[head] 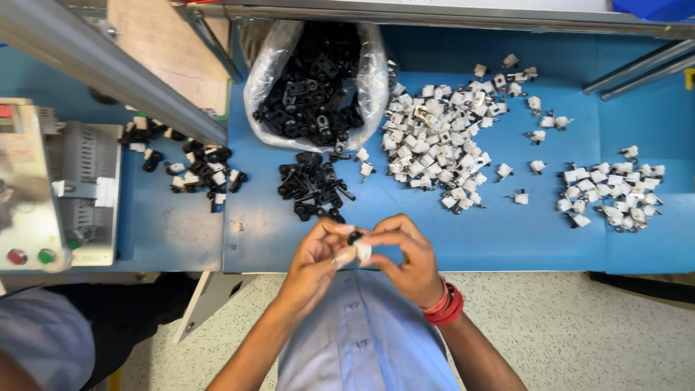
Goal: The person repeatedly picks up small black and white plastic components from a blue workbench, joins them together by hand, and places the assembled units into a pile. The process is continuous and repetitive throughout the clip.
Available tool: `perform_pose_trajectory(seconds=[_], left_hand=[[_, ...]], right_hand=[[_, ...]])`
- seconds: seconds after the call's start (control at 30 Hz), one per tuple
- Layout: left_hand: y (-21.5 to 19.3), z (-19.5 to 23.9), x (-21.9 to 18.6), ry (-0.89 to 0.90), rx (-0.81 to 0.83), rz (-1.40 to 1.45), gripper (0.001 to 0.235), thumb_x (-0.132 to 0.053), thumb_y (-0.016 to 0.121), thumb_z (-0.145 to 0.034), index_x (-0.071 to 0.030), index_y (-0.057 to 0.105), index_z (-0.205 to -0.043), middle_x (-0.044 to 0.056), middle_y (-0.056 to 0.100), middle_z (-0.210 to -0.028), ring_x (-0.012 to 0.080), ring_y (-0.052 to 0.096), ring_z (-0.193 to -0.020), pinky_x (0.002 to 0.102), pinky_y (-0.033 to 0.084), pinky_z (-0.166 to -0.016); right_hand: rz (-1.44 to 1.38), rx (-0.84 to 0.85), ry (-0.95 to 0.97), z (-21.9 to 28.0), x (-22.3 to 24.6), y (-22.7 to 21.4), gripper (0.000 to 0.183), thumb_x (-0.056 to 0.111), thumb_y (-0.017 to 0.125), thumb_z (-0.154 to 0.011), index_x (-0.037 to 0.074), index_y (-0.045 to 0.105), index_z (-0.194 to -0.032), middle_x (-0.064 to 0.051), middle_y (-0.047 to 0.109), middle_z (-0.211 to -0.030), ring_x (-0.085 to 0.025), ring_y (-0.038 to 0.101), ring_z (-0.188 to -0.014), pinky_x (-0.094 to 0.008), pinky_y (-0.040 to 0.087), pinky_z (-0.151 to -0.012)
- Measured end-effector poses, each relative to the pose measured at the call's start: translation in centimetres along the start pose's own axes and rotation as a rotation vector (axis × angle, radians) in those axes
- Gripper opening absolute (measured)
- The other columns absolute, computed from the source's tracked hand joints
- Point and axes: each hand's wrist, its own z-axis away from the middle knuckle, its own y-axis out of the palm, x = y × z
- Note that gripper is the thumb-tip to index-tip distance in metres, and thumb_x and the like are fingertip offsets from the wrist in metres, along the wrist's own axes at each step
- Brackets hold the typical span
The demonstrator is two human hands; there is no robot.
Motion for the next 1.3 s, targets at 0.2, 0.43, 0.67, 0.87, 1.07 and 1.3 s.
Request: perform_pose_trajectory(seconds=[0.2,0.43,0.67,0.87,1.07,1.3], left_hand=[[0.5,-0.3,0.1,-0.324,0.164,0.117,0.009,-0.012,0.059,-0.105,-0.004,0.063,-0.107,0.008,0.069,-0.101,0.0187,0.069,-0.094,0.035,0.057,-0.090],[0.6,1.4,-2.7,0.616,0.054,-1.164,0.007,-0.002,0.063,-0.099,-0.004,0.067,-0.104,0.009,0.073,-0.104,0.0187,0.068,-0.098,0.032,0.057,-0.085],[-2.4,1.5,-2.1,-0.087,0.026,-0.160,0.013,-0.004,0.066,-0.095,0.004,0.068,-0.105,0.012,0.075,-0.095,0.0155,0.069,-0.083,0.030,0.057,-0.079],[-4.2,1.9,-1.4,0.054,-0.071,-0.211,0.019,-0.009,0.061,-0.100,0.008,0.070,-0.100,0.013,0.075,-0.088,0.0165,0.073,-0.077,0.031,0.060,-0.076],[-3.7,2.0,-1.8,0.164,-0.039,-0.140,0.016,-0.004,0.062,-0.096,0.005,0.067,-0.109,0.007,0.072,-0.098,0.0099,0.065,-0.086,0.025,0.053,-0.079],[-3.2,0.9,-1.8,0.078,-0.012,-0.243,0.015,-0.005,0.072,-0.097,0.004,0.068,-0.108,0.003,0.070,-0.095,0.0076,0.062,-0.085,0.023,0.050,-0.076]], right_hand=[[0.174,0.040,-0.209,0.5,1.6,-0.4,0.030,0.005,0.076,-0.093,0.005,0.051,-0.111,-0.022,0.070,-0.126,-0.036,0.065,-0.130,-0.046,0.055,-0.107],[0.316,-0.150,-0.225,0.8,2.2,2.3,0.036,0.008,0.076,-0.093,0.006,0.047,-0.114,-0.021,0.073,-0.118,-0.035,0.073,-0.117,-0.053,0.049,-0.114],[0.317,-0.245,-0.244,0.0,2.6,5.3,0.033,0.008,0.080,-0.086,0.002,0.059,-0.111,-0.021,0.071,-0.112,-0.033,0.074,-0.110,-0.048,0.058,-0.105],[0.368,-0.250,-0.103,-0.1,2.6,6.8,0.026,-0.004,0.078,-0.087,0.002,0.060,-0.106,-0.018,0.069,-0.111,-0.025,0.075,-0.098,-0.034,0.062,-0.084],[-0.027,-0.409,-0.039,0.0,1.4,8.4,0.032,0.001,0.076,-0.094,0.005,0.051,-0.114,-0.021,0.067,-0.122,-0.025,0.072,-0.107,-0.035,0.061,-0.093],[0.316,0.050,-0.130,-0.3,0.8,3.7,0.042,0.025,0.089,-0.076,0.007,0.064,-0.106,-0.007,0.076,-0.097,-0.021,0.074,-0.093,-0.048,0.048,-0.104]])
